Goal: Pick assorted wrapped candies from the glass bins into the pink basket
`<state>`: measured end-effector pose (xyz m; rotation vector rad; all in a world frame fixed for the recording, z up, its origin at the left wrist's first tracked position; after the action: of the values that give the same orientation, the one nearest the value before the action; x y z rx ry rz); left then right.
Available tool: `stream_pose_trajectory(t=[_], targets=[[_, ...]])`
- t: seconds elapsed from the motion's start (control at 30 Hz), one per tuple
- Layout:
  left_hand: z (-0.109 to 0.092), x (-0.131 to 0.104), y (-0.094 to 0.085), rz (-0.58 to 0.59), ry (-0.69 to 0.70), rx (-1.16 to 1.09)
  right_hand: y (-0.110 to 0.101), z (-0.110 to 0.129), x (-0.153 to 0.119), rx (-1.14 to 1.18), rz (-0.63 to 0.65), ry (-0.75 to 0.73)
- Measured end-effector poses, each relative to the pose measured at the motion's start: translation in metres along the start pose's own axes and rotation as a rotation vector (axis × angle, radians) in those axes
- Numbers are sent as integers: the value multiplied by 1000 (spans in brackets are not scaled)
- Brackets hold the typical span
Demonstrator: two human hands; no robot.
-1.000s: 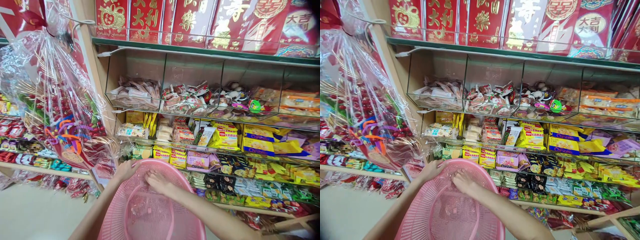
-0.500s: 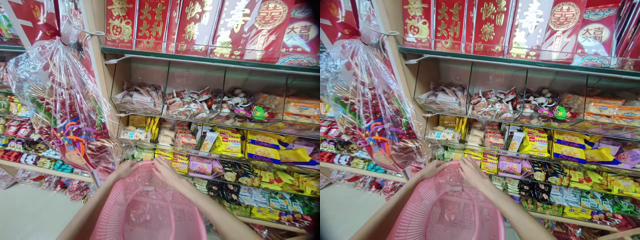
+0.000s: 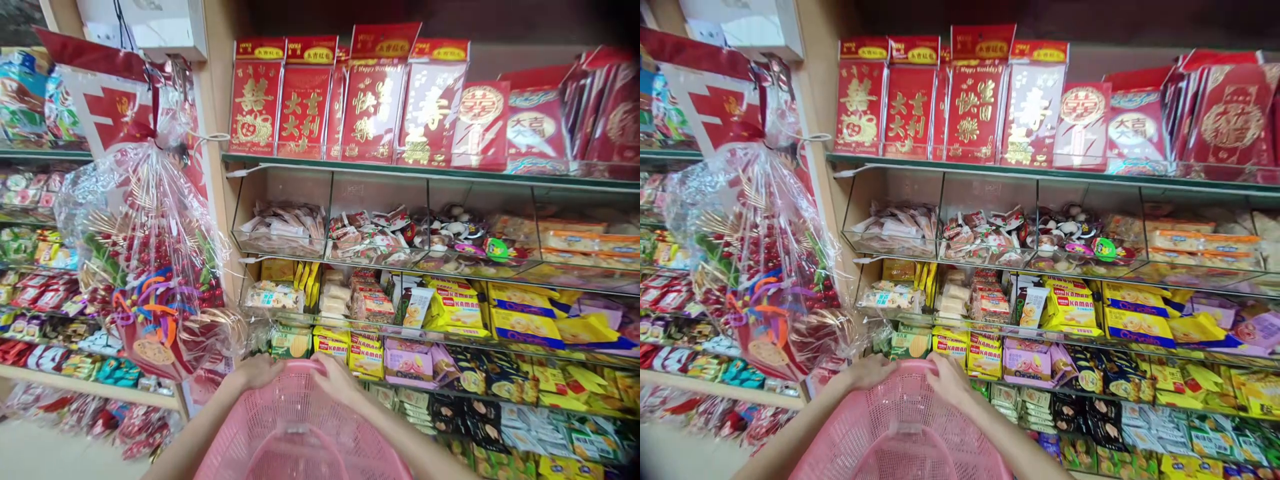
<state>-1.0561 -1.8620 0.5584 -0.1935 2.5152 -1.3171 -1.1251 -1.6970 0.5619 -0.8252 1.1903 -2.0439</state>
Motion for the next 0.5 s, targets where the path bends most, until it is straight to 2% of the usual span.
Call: stream_pose_trajectory(t=[0.07, 0.17, 0.27, 0.3, 0.37, 0.5], targets=[[-11, 4, 0, 26, 33, -43, 1, 3, 0, 8, -23, -16], [-28, 8, 3, 27, 207, -110, 1, 8, 0, -8, -27, -24], [-21, 12, 9, -11, 218, -63, -15, 19, 2, -85, 19, -45], [-16, 12, 11, -20, 200, -55, -29, 26, 4, -121, 1, -71], [-6, 12, 12, -40, 167, -51, -73, 50, 11, -195, -114, -155], [5, 9, 12, -67, 157, -60, -190, 120, 34, -347, -392, -364]])
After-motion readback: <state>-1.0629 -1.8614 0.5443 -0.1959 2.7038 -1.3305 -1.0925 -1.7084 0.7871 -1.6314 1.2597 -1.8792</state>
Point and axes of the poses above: each hand's wrist, its own x-axis towards the middle knuckle, its own y-axis out of the palm, z = x × y, the point moved 7 cm from there along x, towards the middle knuckle, and after that the axes turned 9 degrees about -x, right-handed, at the moved point
